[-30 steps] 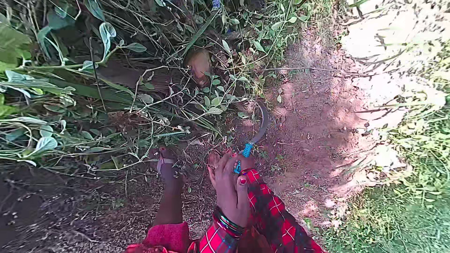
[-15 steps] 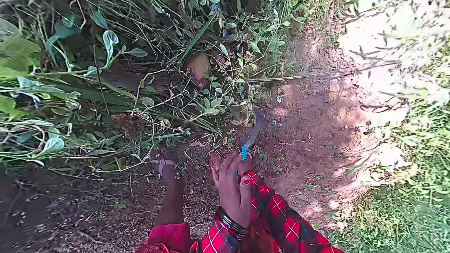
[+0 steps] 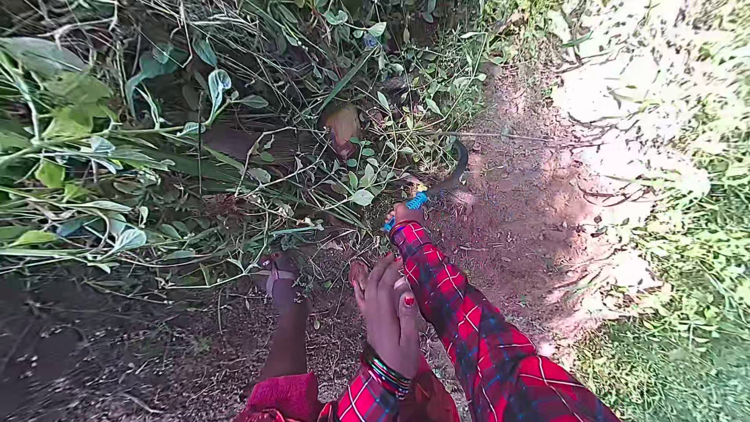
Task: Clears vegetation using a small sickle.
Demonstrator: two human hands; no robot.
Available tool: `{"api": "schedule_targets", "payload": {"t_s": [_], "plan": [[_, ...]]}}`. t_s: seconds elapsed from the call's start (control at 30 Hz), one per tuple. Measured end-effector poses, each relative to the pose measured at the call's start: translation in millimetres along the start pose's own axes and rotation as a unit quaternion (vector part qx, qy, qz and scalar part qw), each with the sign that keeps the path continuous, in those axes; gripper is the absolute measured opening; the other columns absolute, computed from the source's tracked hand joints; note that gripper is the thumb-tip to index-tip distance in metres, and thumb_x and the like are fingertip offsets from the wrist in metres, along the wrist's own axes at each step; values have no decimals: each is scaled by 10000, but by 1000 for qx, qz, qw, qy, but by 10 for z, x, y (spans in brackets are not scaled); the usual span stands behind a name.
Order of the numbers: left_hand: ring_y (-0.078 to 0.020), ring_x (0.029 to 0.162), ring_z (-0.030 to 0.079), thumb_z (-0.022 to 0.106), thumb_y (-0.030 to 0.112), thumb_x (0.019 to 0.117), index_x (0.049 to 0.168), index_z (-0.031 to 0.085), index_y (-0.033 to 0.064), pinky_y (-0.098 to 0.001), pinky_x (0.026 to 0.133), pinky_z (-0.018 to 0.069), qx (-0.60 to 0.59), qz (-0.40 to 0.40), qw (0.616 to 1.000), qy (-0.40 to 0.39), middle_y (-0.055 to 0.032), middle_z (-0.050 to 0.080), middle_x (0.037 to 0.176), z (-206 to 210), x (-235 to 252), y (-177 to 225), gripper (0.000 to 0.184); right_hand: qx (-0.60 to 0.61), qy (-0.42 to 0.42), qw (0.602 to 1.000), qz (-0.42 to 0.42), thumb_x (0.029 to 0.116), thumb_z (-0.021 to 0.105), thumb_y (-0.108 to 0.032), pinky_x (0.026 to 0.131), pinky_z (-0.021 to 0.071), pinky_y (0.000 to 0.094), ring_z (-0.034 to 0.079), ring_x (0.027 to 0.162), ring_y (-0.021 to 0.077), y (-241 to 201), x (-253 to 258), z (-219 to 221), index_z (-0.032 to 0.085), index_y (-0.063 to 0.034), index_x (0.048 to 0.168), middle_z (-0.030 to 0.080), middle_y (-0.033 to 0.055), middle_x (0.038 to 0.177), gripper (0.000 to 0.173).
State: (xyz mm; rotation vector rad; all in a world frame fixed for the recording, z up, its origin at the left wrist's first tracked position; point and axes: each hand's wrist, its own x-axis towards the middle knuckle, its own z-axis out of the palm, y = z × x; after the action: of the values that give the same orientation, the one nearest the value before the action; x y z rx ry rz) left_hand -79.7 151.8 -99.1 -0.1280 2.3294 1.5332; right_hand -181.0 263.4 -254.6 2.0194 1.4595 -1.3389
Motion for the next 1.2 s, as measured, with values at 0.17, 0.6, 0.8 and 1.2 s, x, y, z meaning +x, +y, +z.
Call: {"api": "schedule_targets", "payload": {"t_s": [0.17, 0.6, 0.8, 1.2], "plan": [[-312, 1429, 481, 197, 524, 1090, 1351, 614, 49, -705, 1197, 156, -9, -5, 1000, 6, -186, 599, 1420, -20, 42, 59, 684, -203, -127, 970, 37, 1017, 621, -81, 727, 510, 262, 598, 742, 125, 509, -875, -450, 483, 75, 1357, 632, 127, 958, 399], [-299, 1437, 470, 184, 545, 1090, 1359, 604, 42, -707, 1205, 138, -16, -8, 1000, 2, -185, 595, 1419, -91, -1, -3, 707, -7, -12, 999, -29, 1003, 606, -121, 566, 542, 310, 586, 597, 152, 87, 318, -112, 491, 59, 1298, 589, 116, 844, 365], [-308, 1443, 466, 187, 538, 1084, 1361, 602, 38, -729, 1181, 148, -16, -13, 1000, -11, -193, 584, 1432, -69, 14, 73, 707, -258, -113, 959, -38, 941, 686, -63, 567, 549, 292, 604, 570, 130, 951, -207, -1073, 418, 72, 1410, 613, 107, 808, 557], [-281, 1392, 528, 235, 448, 1104, 1309, 634, 17, -687, 1201, 181, -45, 14, 999, 26, -176, 646, 1363, -61, 13, 141, 622, -173, -57, 982, -51, 960, 683, -78, 706, 563, 392, 638, 715, 229, 407, -671, 150, 519, 101, 1290, 646, 196, 925, 410]]}}
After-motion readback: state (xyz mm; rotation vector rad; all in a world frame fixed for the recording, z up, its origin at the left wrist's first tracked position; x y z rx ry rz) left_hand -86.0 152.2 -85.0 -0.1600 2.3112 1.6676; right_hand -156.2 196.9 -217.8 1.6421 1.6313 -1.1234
